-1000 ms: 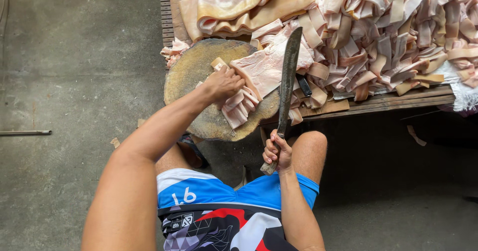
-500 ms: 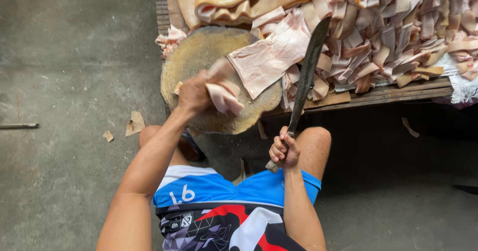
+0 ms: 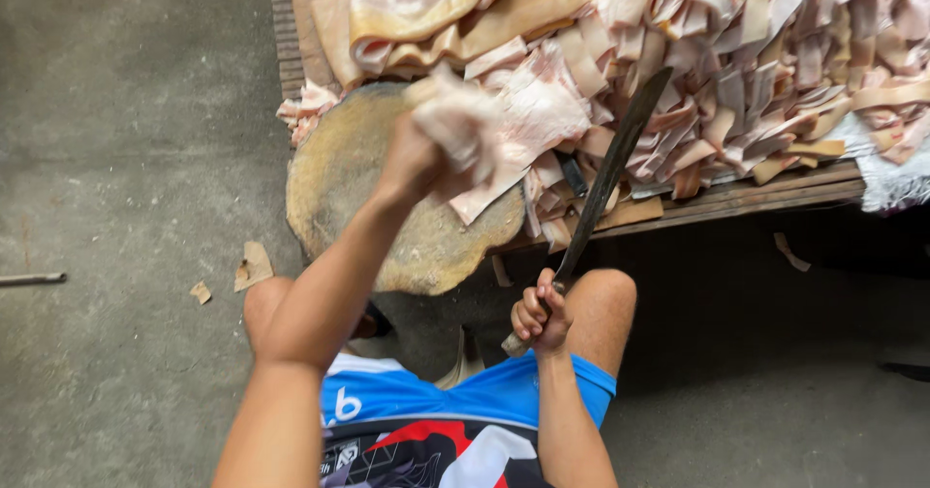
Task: The person sits on the floor and uses a large knife to slice sheets of raw pork belly into strips on a round wooden cutting board. The person repeatedly picks up sheets of meat, cuts them into uniform strips, and places the cut pieces onto a nearby pile.
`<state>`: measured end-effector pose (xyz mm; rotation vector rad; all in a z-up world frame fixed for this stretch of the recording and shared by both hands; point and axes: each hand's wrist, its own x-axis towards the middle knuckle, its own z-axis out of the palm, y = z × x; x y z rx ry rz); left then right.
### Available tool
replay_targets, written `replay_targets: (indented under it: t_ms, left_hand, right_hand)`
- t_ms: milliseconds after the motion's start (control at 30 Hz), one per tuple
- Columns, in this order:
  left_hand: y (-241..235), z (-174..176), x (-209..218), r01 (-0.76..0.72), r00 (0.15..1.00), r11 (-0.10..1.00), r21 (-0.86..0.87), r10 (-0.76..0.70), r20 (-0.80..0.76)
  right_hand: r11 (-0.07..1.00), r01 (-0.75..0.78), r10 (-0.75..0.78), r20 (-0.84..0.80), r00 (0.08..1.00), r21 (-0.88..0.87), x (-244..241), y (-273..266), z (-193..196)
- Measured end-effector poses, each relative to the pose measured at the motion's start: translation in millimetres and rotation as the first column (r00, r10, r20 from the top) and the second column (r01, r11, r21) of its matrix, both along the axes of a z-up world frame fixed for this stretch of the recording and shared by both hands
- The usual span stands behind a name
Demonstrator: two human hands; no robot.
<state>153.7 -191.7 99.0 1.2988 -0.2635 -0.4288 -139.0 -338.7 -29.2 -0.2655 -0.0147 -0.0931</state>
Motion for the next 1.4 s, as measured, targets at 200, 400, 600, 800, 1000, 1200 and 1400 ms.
replay_targets:
  t_ms: [200,400,600,800,1000,1200,1400]
  left_hand:
    - [-162,1,92,-0.03,0.936,0.945,0.325,-0.087,0.341]
    - [-58,-32,21,-0.128,0.94,0.043,0.991,-0.314,0.135]
    - [-37,-31,7,0.102,0.994,0.443,0.89,-0.083,-0.073]
    - [31,2,-54,0.115,0.981,0.865,0.489,-0.022,-0.191]
    - [182,-34,-84,-0.122,0.983,0.691,0.712,0.181,-0.008]
    - [174,-47,-104,-0.569,0.785,0.214,0.794,-0.144,0.602]
    - [50,-53,-75,-0.361,0.746,0.53,0.767,-0.33,0.579]
  right_hand:
    - [0.995,0.038,-0.049,-0.11,0.993,-0.096,-7,-17,-2]
    - [0.998,0.068,-0.068,-0.05,0.996,0.004,8,-31,-15]
    - [0.996,0.087,-0.087,-0.035,0.996,-0.001,-4,-29,-11]
    - [0.995,0.04,-0.041,-0.008,0.999,-0.086,-3,-19,-3]
    - [0.969,-0.186,0.165,-0.137,0.977,-0.161,-13,3,-1]
    - [0.919,-0.329,0.18,-0.507,0.843,-0.219,-9,33,-2]
    - [0.901,-0.347,0.068,-0.703,0.708,-0.262,1,38,5]
